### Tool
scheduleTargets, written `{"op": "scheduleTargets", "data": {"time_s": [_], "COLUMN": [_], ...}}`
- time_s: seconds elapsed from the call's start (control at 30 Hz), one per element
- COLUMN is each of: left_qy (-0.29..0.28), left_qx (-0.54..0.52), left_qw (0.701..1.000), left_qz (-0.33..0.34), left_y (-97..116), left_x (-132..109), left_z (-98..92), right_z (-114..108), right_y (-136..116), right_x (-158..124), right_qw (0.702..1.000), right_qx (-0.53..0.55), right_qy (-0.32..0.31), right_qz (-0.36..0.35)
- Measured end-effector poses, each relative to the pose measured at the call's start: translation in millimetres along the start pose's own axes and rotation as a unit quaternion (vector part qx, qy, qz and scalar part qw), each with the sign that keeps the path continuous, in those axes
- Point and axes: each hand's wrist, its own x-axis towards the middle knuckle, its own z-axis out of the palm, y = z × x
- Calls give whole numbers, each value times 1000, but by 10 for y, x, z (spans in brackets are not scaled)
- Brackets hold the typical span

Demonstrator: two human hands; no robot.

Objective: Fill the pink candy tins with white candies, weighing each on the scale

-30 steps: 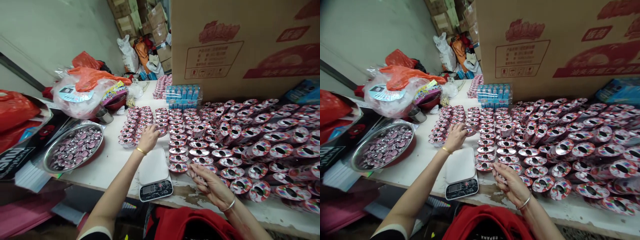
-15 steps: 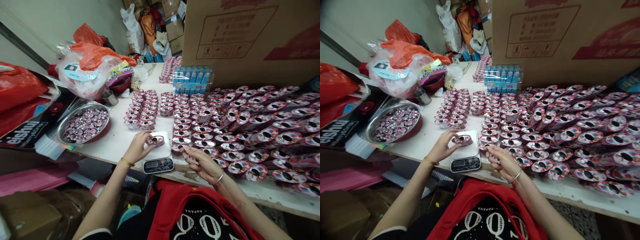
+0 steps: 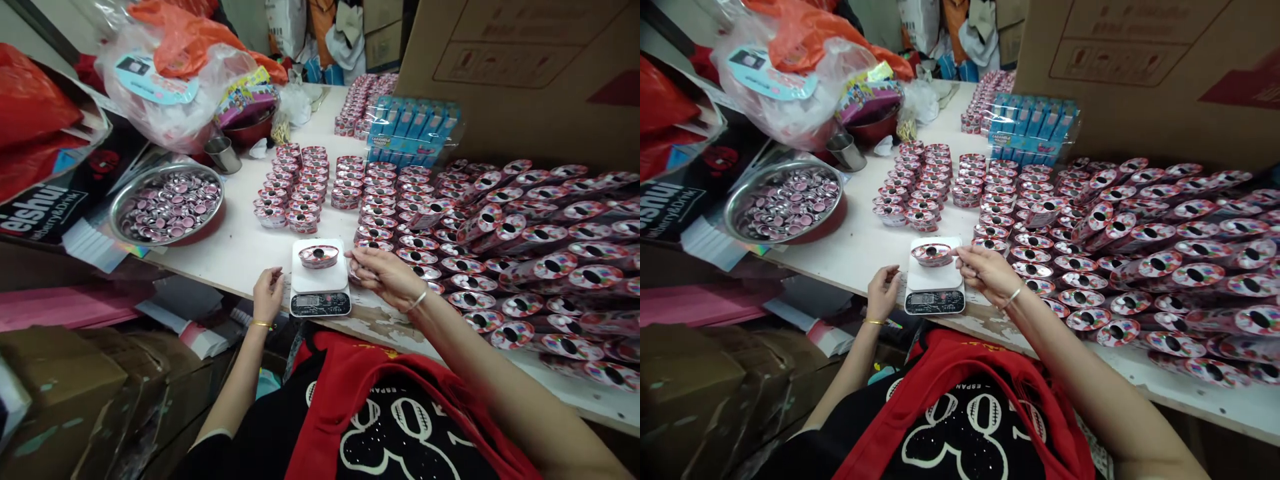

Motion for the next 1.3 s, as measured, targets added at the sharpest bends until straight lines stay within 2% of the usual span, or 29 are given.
{"op": "scheduleTargets", "data": {"time_s": [0.2,0.4,0.63,1.03,1.13,1.3], "left_qy": [26,41,42,41,41,44], "left_qx": [59,66,73,78,80,78], "left_qw": [998,996,996,995,995,996], "left_qz": [27,35,35,38,36,28], "left_y": [16,10,-8,13,12,5], "left_x": [-28,-33,-30,-30,-31,-38], "left_z": [54,59,68,65,67,79], "right_z": [304,342,288,365,358,294], "right_y": [-34,94,83,7,1,-12], "right_x": [592,938,966,897,909,970], "right_qw": [998,996,993,991,991,988], "right_qx": [-17,-35,-76,-79,-80,-108], "right_qy": [-41,-56,-78,-103,-109,-106], "right_qz": [-44,-66,-41,28,25,-22]}}
